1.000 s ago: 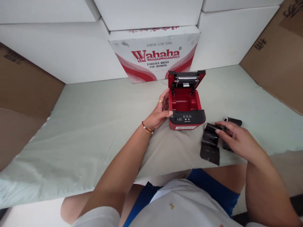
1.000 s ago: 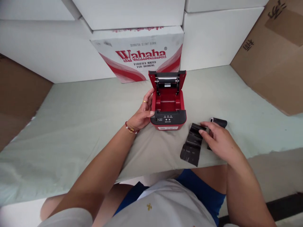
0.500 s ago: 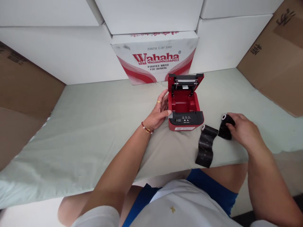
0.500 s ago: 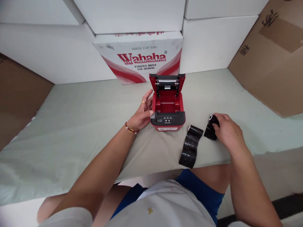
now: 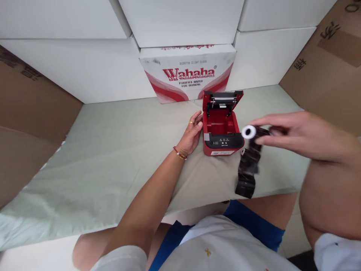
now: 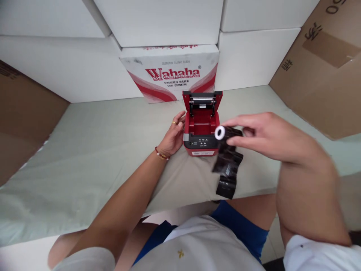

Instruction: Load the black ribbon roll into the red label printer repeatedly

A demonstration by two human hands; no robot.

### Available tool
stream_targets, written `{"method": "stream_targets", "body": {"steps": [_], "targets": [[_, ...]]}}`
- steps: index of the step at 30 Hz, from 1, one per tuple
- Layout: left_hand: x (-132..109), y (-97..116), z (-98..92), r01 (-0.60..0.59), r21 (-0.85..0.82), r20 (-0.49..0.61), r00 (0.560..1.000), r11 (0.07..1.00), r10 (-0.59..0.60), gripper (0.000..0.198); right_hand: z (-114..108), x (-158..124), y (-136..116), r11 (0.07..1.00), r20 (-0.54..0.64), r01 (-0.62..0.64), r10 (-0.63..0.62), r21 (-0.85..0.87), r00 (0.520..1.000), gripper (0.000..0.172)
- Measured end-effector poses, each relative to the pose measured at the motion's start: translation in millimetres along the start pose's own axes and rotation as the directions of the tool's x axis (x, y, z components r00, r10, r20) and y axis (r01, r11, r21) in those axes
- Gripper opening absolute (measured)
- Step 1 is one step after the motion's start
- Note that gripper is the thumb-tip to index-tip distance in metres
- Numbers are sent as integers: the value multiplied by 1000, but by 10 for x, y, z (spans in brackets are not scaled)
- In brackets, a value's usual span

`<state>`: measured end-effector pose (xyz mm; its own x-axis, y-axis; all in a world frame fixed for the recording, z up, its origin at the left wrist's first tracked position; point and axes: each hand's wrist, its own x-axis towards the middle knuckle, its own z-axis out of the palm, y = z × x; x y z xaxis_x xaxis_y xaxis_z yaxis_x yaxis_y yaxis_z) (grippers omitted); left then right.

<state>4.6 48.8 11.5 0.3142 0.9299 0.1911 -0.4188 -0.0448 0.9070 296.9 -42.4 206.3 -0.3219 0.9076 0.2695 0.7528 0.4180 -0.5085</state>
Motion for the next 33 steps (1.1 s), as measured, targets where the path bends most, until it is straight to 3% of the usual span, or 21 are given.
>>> {"method": "stream_targets", "body": {"steps": [1, 3, 5, 7, 8, 10, 14, 16, 19, 23, 27, 29, 33], "targets": [[0, -6, 5, -17, 34, -35, 999, 999, 19, 68, 172, 143, -44, 1000, 130, -26, 24, 18, 991, 40], [-14, 8, 33, -86, 165, -172, 979, 983, 114, 60, 502, 389, -111, 996, 155, -80, 85, -39, 984, 39], [-52, 61, 89, -171, 388, -325, 894, 906, 308, 50, 749, 562, -160, 974, 130, -118, 144, -192, 981, 42], [-122, 141, 172, -226, 624, -353, 773, 748, 528, 46, 887, 664, -193, 930, 152, -131, 193, -344, 969, 43], [-169, 182, 223, -250, 712, -306, 731, 657, 610, 45, 922, 696, -203, 910, 172, -131, 212, -394, 962, 43], [-279, 246, 338, -311, 823, -129, 713, 475, 690, 40, 954, 740, -211, 887, 198, -125, 233, -444, 952, 43], [-483, 282, 577, -503, 857, 318, 687, 112, 653, 29, 978, 803, -188, 881, 193, -126, 235, -456, 953, 44], [-549, 294, 681, -508, 861, 414, 667, -27, 619, 28, 1002, 830, -161, 899, 202, -113, 216, -424, 955, 45], [-619, 357, 810, -420, 888, 434, 635, -185, 639, 27, 1063, 863, -96, 918, 226, -96, 195, -386, 955, 44], [-695, 469, 941, -362, 900, 433, 689, -242, 581, 26, 1157, 873, 6, 928, 158, -84, 150, -362, 976, 43], [-750, 535, 1032, -326, 903, 428, 737, -281, 523, 27, 1068, 790, 14, 985, 54, 72, -64, -155, 996, 30], [-770, 558, 1068, -310, 905, 420, 760, -291, 497, 27, 930, 735, -3, 993, -67, 117, -118, -18, 991, 22], [-811, 595, 1127, -291, 908, 408, 779, -303, 476, 27, 706, 751, 78, 998, -398, 64, -50, 23, 916, 37]]}}
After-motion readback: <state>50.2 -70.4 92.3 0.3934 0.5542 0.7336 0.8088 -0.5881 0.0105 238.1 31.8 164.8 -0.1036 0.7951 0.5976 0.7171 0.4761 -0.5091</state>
